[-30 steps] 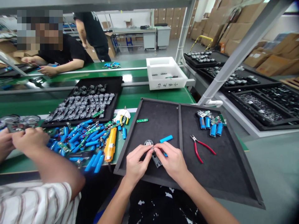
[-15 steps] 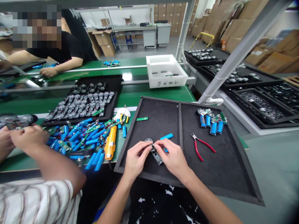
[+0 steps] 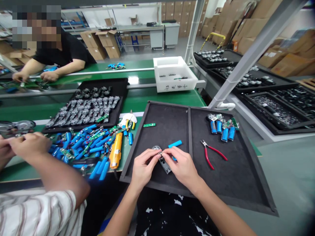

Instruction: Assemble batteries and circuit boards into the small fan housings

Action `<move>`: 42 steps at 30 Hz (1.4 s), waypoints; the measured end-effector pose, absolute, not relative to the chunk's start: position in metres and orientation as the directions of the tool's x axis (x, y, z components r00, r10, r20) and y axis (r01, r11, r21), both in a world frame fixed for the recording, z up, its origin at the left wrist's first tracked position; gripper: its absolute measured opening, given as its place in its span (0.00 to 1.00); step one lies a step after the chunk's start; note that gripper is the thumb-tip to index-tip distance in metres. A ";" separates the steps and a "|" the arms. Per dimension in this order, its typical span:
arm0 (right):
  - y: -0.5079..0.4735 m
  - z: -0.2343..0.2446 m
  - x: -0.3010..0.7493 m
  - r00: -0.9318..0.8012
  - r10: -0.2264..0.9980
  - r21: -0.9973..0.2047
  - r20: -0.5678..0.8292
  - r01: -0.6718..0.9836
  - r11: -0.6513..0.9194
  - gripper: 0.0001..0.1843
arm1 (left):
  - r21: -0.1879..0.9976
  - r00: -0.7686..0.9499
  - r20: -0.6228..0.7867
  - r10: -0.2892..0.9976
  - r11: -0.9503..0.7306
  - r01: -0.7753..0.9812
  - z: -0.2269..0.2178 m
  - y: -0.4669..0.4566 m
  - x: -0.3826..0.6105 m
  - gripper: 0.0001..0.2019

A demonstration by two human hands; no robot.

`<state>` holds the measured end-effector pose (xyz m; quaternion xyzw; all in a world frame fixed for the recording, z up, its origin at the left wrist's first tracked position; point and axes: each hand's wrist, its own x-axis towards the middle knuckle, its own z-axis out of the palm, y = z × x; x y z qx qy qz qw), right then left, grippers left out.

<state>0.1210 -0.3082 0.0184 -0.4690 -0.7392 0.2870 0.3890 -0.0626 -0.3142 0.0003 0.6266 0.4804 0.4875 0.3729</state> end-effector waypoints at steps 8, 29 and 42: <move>-0.306 0.017 0.125 -0.316 0.897 -0.786 0.309 0.446 0.428 0.10 | 0.921 0.118 0.288 0.950 -0.309 0.238 0.001 -0.310 -0.066 0.08; -0.282 0.027 0.145 -0.428 0.890 -0.849 0.158 0.401 0.344 0.05 | 0.936 0.263 0.213 0.941 -0.274 0.223 0.009 -0.300 -0.075 0.08; -0.262 0.022 0.144 -0.515 0.846 -0.835 0.141 0.397 0.381 0.06 | 0.950 0.277 0.131 0.952 -0.200 0.240 0.009 -0.289 -0.075 0.09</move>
